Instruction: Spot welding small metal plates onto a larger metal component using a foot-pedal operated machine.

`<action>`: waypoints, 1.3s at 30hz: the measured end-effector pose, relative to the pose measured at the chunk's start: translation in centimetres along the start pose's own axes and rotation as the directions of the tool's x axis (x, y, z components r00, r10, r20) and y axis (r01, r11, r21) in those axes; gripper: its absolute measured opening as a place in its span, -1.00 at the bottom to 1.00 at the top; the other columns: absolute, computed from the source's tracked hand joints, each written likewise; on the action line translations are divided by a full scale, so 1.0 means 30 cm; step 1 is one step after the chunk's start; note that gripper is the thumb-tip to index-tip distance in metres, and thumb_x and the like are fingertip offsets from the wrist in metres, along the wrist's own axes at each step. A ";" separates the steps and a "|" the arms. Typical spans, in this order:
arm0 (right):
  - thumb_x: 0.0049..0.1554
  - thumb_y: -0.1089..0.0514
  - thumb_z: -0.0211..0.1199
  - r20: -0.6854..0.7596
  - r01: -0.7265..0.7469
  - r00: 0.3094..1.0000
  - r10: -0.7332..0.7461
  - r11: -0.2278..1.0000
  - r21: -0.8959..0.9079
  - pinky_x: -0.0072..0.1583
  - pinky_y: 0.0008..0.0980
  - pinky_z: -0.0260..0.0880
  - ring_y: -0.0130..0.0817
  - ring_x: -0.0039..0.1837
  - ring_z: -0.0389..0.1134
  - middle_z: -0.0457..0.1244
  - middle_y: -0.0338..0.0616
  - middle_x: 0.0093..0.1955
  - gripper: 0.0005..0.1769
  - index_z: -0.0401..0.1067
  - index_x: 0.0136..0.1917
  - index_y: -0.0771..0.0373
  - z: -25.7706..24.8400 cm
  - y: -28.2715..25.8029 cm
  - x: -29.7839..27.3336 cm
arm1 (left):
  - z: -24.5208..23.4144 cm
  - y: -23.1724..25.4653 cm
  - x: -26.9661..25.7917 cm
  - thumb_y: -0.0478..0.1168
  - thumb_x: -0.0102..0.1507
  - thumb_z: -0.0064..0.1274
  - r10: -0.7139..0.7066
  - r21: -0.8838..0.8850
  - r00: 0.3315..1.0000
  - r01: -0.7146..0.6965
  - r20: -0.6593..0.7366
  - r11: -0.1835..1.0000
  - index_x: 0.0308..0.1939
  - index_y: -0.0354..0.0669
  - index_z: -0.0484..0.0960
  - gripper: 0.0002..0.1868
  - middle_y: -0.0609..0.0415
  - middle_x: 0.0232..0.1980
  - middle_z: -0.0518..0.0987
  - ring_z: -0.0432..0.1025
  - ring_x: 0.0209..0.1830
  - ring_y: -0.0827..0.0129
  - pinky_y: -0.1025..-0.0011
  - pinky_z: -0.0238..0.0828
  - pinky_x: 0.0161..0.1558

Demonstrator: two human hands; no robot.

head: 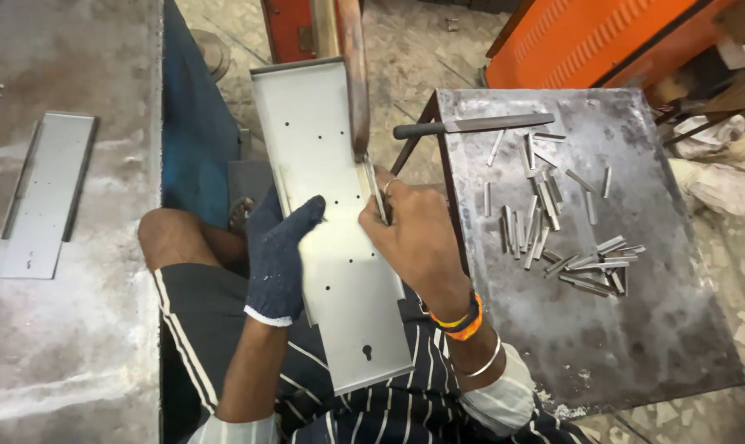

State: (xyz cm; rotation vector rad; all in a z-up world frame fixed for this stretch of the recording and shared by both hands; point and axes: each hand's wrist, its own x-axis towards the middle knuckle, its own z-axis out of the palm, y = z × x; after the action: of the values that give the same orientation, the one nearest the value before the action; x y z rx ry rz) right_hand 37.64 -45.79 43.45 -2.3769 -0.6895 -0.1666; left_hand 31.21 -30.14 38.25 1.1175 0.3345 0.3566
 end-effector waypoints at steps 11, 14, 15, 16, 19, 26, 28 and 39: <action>0.03 0.16 0.28 -0.022 0.086 0.996 -0.085 0.996 0.031 -0.24 0.01 0.30 0.15 -0.31 0.35 0.28 0.23 -0.38 -0.41 0.42 0.31 0.44 -0.001 -0.025 -0.013 | -0.016 -0.032 -0.005 -0.26 0.25 0.17 -0.057 0.006 0.998 0.057 -0.019 0.998 -0.07 -0.40 0.65 -0.75 0.06 -0.28 0.60 0.46 -0.34 0.44 0.43 0.41 -0.28; 0.12 0.12 0.28 0.015 -0.026 1.000 0.026 1.000 0.014 -0.20 -0.02 0.34 0.07 -0.29 0.39 0.33 0.13 -0.33 -0.66 0.50 0.12 0.35 0.050 0.046 -0.029 | -0.020 -0.020 0.006 -0.26 0.27 0.15 -0.022 0.005 0.999 0.022 -0.039 1.000 -0.03 -0.39 0.67 -0.74 0.07 -0.23 0.63 0.47 -0.29 0.49 0.48 0.43 -0.23; 0.12 0.12 0.28 0.023 -0.033 0.999 0.032 0.999 0.010 -0.20 -0.02 0.34 0.07 -0.29 0.39 0.33 0.13 -0.33 -0.66 0.50 0.12 0.35 0.034 0.034 -0.029 | -0.014 -0.014 -0.002 -0.26 0.27 0.15 -0.033 0.002 0.999 0.033 -0.042 0.999 -0.03 -0.39 0.67 -0.74 0.07 -0.23 0.63 0.47 -0.29 0.49 0.48 0.43 -0.23; 0.16 0.13 0.27 0.037 -0.019 0.999 0.021 0.999 -0.049 -0.18 -0.01 0.33 0.10 -0.27 0.38 0.32 0.15 -0.34 -0.60 0.47 0.21 0.38 0.016 0.022 -0.028 | -0.005 -0.007 -0.009 -0.26 0.27 0.15 -0.035 0.018 0.999 0.035 -0.024 0.999 -0.02 -0.39 0.67 -0.73 0.05 -0.23 0.65 0.48 -0.31 0.47 0.47 0.44 -0.25; 0.16 0.14 0.28 0.035 0.033 0.999 -0.031 0.997 -0.066 -0.17 0.01 0.32 0.12 -0.26 0.37 0.30 0.15 -0.36 -0.49 0.41 0.32 0.42 -0.030 -0.006 -0.034 | 0.015 0.020 0.021 -0.29 0.25 0.15 -0.008 -0.015 1.000 0.008 0.007 1.000 0.02 -0.36 0.65 -0.71 0.05 -0.21 0.66 0.51 -0.32 0.46 0.46 0.47 -0.26; 0.08 0.24 0.19 0.136 0.045 0.990 -0.047 0.999 0.012 -0.16 -0.01 0.34 0.08 -0.29 0.38 0.33 0.09 -0.35 -0.37 0.30 0.43 0.41 -0.076 -0.033 0.003 | -0.009 0.018 0.188 -0.33 0.26 0.17 0.075 -0.001 0.997 -0.075 0.033 0.997 0.05 -0.39 0.66 -0.70 0.04 -0.20 0.66 0.51 -0.29 0.45 0.46 0.48 -0.22; 0.10 0.24 0.18 0.115 0.055 0.992 -0.055 0.998 0.007 -0.16 0.00 0.33 0.08 -0.29 0.37 0.32 0.09 -0.37 -0.38 0.30 0.42 0.42 -0.054 -0.019 0.019 | -0.009 0.032 0.219 -0.33 0.26 0.17 0.096 0.061 0.995 -0.098 0.029 0.993 0.04 -0.38 0.69 -0.71 0.05 -0.20 0.67 0.51 -0.29 0.47 0.47 0.49 -0.22; 0.09 0.23 0.18 0.038 0.056 0.998 -0.054 0.997 -0.044 -0.19 0.06 0.33 0.12 -0.32 0.35 0.29 0.13 -0.41 -0.35 0.29 0.45 0.39 0.011 0.020 0.009 | -0.022 0.025 0.268 -0.32 0.24 0.19 0.111 0.070 0.993 -0.114 0.039 0.991 0.00 -0.39 0.70 -0.72 0.05 -0.23 0.68 0.54 -0.33 0.49 0.50 0.51 -0.27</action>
State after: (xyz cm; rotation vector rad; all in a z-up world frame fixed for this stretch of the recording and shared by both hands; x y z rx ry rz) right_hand 38.17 -45.86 42.94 -2.4099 -0.7769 -0.1643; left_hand 38.02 -25.77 38.01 1.2154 0.2558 0.4269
